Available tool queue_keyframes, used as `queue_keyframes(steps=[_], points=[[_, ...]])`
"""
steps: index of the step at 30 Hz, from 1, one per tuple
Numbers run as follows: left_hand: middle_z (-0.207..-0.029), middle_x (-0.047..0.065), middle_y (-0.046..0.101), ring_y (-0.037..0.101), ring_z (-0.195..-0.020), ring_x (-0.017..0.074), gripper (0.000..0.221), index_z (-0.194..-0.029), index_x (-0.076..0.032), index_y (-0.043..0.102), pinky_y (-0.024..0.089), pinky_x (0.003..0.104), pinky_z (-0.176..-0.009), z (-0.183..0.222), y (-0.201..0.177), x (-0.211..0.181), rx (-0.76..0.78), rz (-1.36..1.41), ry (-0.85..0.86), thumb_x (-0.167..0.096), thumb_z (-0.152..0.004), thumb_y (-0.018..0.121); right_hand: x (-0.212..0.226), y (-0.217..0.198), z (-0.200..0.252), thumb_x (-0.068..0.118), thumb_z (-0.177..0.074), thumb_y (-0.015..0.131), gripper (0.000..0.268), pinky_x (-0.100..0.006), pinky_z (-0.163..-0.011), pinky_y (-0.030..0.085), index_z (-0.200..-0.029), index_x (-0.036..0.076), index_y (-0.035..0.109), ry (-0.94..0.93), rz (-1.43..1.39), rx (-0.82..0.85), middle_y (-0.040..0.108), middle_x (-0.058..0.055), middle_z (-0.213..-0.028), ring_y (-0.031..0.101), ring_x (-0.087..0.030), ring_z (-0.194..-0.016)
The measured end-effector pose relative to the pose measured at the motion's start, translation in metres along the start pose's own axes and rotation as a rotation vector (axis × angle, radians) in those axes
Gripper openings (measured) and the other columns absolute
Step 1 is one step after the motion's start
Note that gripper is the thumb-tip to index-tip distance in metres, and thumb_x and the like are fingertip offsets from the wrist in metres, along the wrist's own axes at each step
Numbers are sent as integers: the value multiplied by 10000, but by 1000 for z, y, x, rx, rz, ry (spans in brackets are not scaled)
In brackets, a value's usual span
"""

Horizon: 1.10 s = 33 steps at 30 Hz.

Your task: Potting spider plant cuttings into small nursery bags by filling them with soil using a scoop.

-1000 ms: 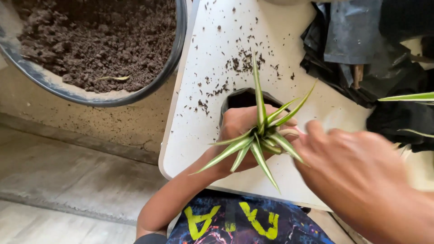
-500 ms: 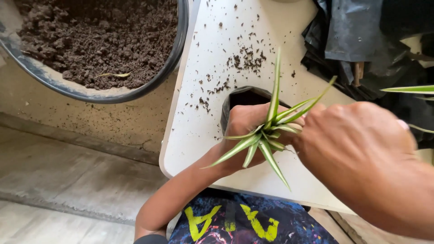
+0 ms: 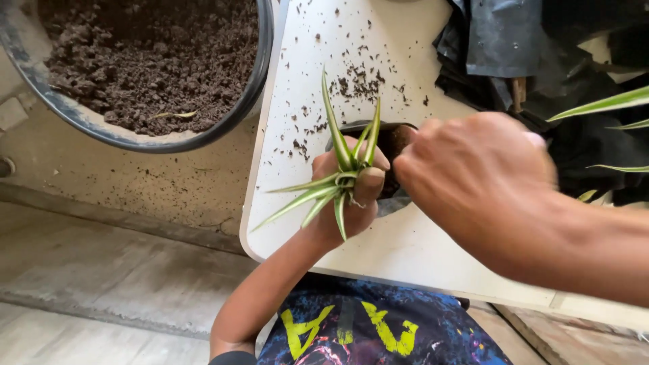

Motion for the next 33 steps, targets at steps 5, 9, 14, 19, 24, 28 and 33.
queue_keyframes(steps=[5,9,14,19,24,28,33], points=[[-597,-21,481,418,-491,90,543,-841,-134,562,325,268,-489,3,5,15,-184,318,-107,-657,-986,544,-12,-14,12,28,-966,582,198,-341,-442,496,-865,173,671,53,-49,-56,740,51,-740,738,-209,-647],[-559,-19,377,330,-438,76,524,-692,-130,471,237,241,-398,0,10,15,-144,518,-114,-543,-1007,541,-12,13,-5,84,-918,662,173,-335,-415,448,-773,176,685,80,-191,14,694,84,-674,670,-168,-608],[-579,-44,377,337,-464,62,543,-728,-149,466,253,239,-421,-1,12,11,-113,476,-175,-621,-989,530,-17,19,7,48,-842,616,172,-328,-455,378,-715,164,607,79,-204,56,651,59,-614,639,-184,-585],[-603,0,423,388,-468,94,427,-879,-96,537,316,250,-449,4,14,8,-102,456,-101,-493,-1037,540,-22,27,16,111,-858,619,273,-379,-519,473,-601,192,576,81,-209,21,675,54,-650,695,-226,-705],[-612,-3,461,385,-468,89,454,-839,-103,537,317,254,-434,2,13,7,-90,391,-108,-519,-1020,546,-35,17,32,259,-927,609,178,-398,-490,515,-1068,354,665,189,-318,65,762,-1,-789,770,-296,-791],[-629,3,515,459,-513,101,434,-866,-114,595,362,266,-524,3,14,11,-80,398,-74,-524,-1007,595,-24,49,4,8,-843,679,196,-342,-390,365,-990,128,628,151,-254,-78,687,48,-641,632,-201,-532],[-750,29,629,624,-635,168,504,-880,-98,624,500,311,-601,8,13,4,-15,59,39,-563,-1031,500,-2,76,-15,-20,-968,580,128,-306,-305,314,-994,95,632,127,-97,-244,620,63,-686,559,-94,-459]])
Point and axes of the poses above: each hand's wrist, its own z-axis away from the middle knuckle, its own y-axis out of the palm, x = y × z, the point moved 7 cm from there along -z, towards the middle knuckle
